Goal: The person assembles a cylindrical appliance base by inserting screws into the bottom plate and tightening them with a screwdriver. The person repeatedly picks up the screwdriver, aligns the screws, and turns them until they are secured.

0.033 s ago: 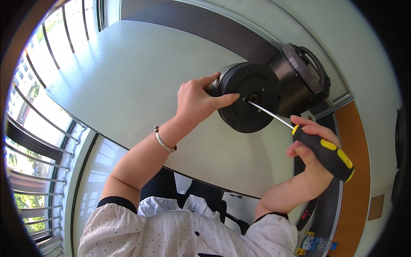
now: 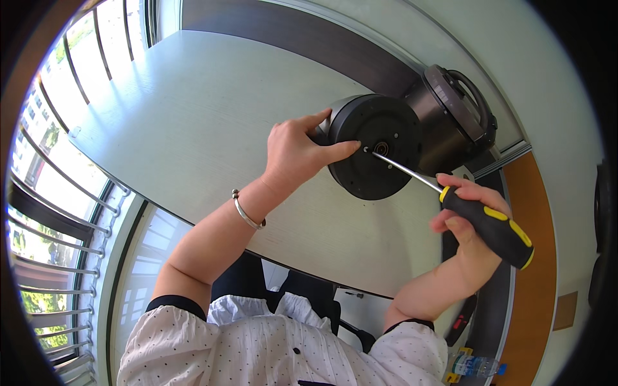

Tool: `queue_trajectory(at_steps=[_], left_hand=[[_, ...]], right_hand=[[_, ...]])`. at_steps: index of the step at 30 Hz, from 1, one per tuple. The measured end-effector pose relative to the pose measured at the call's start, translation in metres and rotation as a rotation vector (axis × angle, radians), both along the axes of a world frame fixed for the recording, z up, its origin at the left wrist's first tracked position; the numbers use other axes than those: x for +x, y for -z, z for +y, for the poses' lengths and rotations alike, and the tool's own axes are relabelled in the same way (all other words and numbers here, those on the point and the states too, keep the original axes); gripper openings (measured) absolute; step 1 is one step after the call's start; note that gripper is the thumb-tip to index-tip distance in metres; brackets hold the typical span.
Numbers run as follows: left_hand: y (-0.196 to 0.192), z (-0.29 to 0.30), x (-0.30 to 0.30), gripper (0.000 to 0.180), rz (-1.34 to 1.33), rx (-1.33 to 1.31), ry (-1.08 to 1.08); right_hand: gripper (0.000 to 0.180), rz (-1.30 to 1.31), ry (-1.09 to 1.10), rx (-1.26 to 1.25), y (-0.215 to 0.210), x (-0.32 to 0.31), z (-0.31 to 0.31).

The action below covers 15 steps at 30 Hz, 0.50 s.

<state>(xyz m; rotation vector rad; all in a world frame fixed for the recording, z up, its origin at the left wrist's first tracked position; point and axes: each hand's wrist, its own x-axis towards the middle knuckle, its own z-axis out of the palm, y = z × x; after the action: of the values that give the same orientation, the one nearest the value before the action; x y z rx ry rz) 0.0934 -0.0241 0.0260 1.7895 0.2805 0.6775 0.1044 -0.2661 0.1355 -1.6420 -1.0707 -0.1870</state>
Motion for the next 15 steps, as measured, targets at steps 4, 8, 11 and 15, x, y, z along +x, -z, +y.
queue_trajectory(at_steps=[4,8,11,15], left_hand=[[0.002,0.002,-0.003,0.072,0.002,0.054,-0.016],[0.003,0.000,-0.001,0.072,0.000,0.091,-0.008],[0.002,-0.001,-0.001,0.073,-0.011,0.074,-0.006],[0.004,0.000,0.000,0.073,-0.024,0.089,-0.022]], right_hand=[[0.031,0.083,0.035,0.195,0.010,0.006,0.017],[0.034,-0.087,0.241,0.090,0.010,-0.007,0.019],[0.034,-0.067,0.159,0.102,0.014,-0.001,0.015],[0.033,0.141,0.132,0.155,0.012,-0.008,0.011]])
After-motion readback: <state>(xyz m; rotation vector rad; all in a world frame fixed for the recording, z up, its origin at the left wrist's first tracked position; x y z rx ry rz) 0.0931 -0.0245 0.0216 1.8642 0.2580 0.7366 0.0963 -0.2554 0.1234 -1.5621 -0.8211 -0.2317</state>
